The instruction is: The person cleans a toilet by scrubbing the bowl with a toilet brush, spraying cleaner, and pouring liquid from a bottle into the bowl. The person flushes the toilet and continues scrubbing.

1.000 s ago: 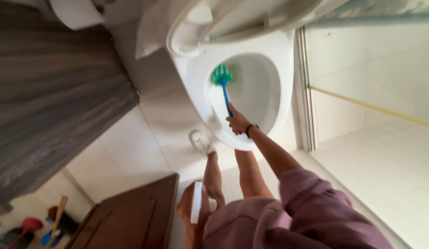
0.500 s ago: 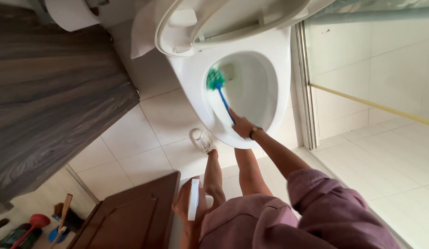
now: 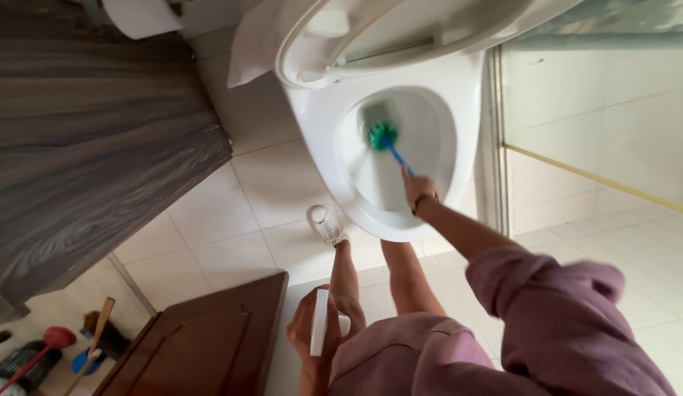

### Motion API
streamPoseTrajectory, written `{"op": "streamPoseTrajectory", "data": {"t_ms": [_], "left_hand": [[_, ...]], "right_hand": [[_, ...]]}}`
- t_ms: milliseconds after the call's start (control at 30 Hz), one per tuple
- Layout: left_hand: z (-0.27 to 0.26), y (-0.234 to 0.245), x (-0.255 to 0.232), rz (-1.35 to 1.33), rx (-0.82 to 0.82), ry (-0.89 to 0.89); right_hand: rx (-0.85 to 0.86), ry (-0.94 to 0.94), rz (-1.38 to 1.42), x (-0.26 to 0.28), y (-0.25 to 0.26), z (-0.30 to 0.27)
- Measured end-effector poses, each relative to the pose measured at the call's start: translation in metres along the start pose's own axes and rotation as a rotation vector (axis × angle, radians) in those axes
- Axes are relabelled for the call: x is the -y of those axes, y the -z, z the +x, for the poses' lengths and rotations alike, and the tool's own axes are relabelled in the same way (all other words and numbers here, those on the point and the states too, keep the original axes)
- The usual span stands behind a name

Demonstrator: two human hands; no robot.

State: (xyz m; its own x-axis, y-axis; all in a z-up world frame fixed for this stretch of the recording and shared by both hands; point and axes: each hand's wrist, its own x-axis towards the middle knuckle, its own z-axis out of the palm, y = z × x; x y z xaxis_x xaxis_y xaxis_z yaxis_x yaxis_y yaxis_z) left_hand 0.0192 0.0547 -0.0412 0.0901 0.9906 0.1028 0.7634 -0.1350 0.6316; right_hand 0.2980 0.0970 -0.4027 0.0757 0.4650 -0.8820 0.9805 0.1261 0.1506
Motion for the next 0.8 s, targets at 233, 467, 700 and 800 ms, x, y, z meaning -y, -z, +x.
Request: {"op": "streamPoseTrajectory", "data": {"t_ms": [233,467,700,800], "left_hand": [[-0.045,-0.016,0.044,0.003,-0.017,0.291],[-0.071,-0.007,0.060,0.058,-0.003,0.417],[-0.055,0.005,0.047,-0.069,-0.053,0.379],[-0.046,0.011,0.039,-0.056,-0.084,0.275]], "right_hand": [[-0.069,-0.065,-0.434,0.022,0.027,0.084],[0.434,-0.202,1.605,0.002,-0.014,0.120],[0.890,0.305,2.738,-0.001,-0.005,0.012],[0.792,0.146,2.888,0.040,0.027,0.001]]}}
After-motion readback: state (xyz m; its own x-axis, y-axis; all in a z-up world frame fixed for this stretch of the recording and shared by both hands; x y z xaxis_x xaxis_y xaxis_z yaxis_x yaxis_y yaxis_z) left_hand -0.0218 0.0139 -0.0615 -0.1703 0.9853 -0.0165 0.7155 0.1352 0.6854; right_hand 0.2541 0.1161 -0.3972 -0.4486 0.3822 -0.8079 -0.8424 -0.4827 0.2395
